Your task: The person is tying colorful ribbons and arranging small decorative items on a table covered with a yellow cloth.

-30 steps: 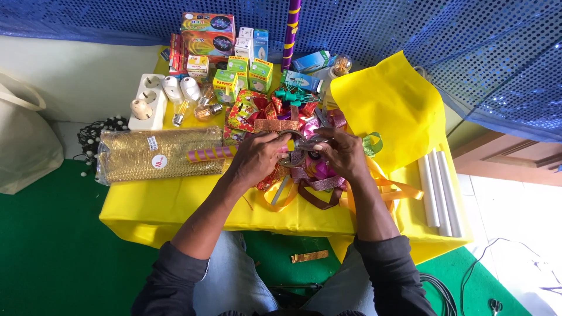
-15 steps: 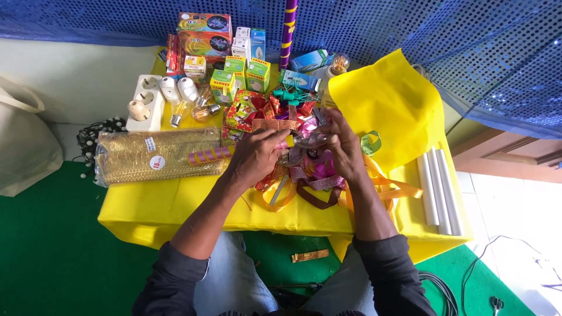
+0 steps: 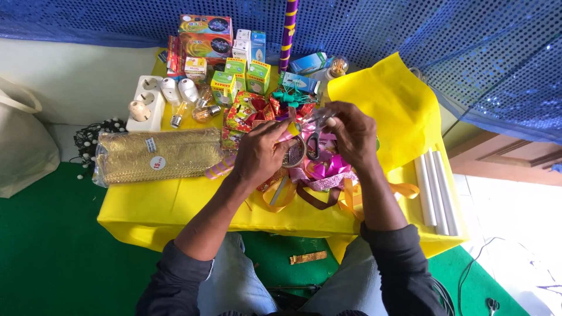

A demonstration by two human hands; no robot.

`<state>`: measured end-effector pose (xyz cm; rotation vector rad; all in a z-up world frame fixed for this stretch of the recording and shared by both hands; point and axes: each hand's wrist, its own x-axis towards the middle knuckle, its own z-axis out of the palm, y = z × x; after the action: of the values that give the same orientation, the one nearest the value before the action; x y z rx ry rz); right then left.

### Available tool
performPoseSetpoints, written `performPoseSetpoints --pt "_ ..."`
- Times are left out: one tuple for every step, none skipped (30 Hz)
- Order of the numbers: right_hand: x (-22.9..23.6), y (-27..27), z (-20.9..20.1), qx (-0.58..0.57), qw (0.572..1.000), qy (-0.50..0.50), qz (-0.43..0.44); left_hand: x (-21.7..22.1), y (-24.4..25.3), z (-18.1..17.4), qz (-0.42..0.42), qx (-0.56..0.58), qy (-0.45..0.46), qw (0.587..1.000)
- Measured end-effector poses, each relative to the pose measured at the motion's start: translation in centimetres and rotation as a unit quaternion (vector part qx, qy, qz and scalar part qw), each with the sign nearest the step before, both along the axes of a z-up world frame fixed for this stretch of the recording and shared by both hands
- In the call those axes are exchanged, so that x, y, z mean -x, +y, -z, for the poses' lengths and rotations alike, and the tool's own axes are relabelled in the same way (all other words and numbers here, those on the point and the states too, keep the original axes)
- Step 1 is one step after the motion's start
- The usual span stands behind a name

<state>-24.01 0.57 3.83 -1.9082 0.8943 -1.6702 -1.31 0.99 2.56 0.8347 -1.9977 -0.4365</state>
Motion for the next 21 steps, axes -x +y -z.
performPoseSetpoints --pt "0.1 -0.3 -1.2 0.002 1.0 0.001 -0.002 0.3 -0.1 -0.1 -0.002 0.002 0.001 1.0" --pt "0.0 -0.5 -2.4 0.045 0.998 0.045 0.009 0.5 0.0 -0.2 0.003 0.009 0.04 0.999" --pt "0.0 -0.8 -3.6 0.088 0.992 0.089 0.019 0.7 0.0 -0.3 0.008 0.017 0.078 0.997" --pt "-0.3 -0.6 -4.6 0.088 0.992 0.091 0.019 0.9 0.2 -0.2 0.008 0.017 0.079 0.997" --pt "-0.6 -0.5 -5.7 0.108 0.988 0.108 0.013 1.1 0.4 -0.1 0.004 0.027 0.124 0.992" --pt "-0.9 -0.5 -6.9 0.128 0.984 0.125 0.007 1.3 0.6 -0.2 0.002 0.036 0.169 0.985" --pt "-1.5 -0.4 -7.9 0.129 0.984 0.126 0.007 1.3 0.6 -0.1 0.002 0.037 0.17 0.985" --pt "-2.2 -0.3 -8.8 0.141 0.98 0.14 -0.003 1.2 0.6 0.1 -0.005 0.038 0.193 0.98" --pt "-2.8 -0.2 -9.7 0.153 0.976 0.153 -0.012 1.2 0.7 0.2 -0.012 0.04 0.216 0.975" --pt "-3.3 0.0 -10.1 0.153 0.976 0.154 -0.013 1.2 1.0 -0.3 -0.013 0.039 0.217 0.975" --pt "-3.8 0.2 -10.6 0.163 0.966 0.199 -0.001 1.2 1.2 -0.8 -0.045 0.038 0.209 0.976" --pt "-4.4 0.3 -11.1 0.173 0.954 0.244 0.011 1.1 1.4 -1.4 -0.078 0.037 0.201 0.976" --pt "-4.7 0.2 -10.7 0.175 0.954 0.244 0.009 0.7 1.7 -1.7 -0.08 0.039 0.202 0.975" --pt "-5.0 0.0 -10.5 0.141 0.957 0.254 0.005 0.3 1.9 -2.1 -0.078 0.027 0.218 0.972" --pt "-5.3 -0.2 -10.3 0.107 0.958 0.265 0.001 0.0 2.1 -2.4 -0.076 0.016 0.235 0.969" --pt "-5.7 0.3 -10.4 0.107 0.958 0.266 -0.002 -0.3 2.1 -2.3 -0.079 0.016 0.236 0.968" --pt "-6.2 0.7 -10.5 0.068 0.964 0.257 -0.006 -0.5 2.1 -2.3 -0.073 0.005 0.245 0.967" --pt "-6.6 1.0 -10.7 0.029 0.968 0.248 -0.009 -0.8 2.0 -2.2 -0.068 -0.007 0.254 0.965" --pt "-7.1 1.1 -10.7 0.03 0.968 0.249 -0.013 -1.1 2.2 -2.2 -0.071 -0.005 0.255 0.964" --pt "-7.6 1.1 -10.8 0.033 0.974 0.216 -0.054 -1.4 2.3 -2.3 -0.063 -0.017 0.267 0.962" --pt "-8.1 1.2 -10.8 0.036 0.978 0.183 -0.096 -1.6 2.5 -2.4 -0.055 -0.029 0.278 0.959"
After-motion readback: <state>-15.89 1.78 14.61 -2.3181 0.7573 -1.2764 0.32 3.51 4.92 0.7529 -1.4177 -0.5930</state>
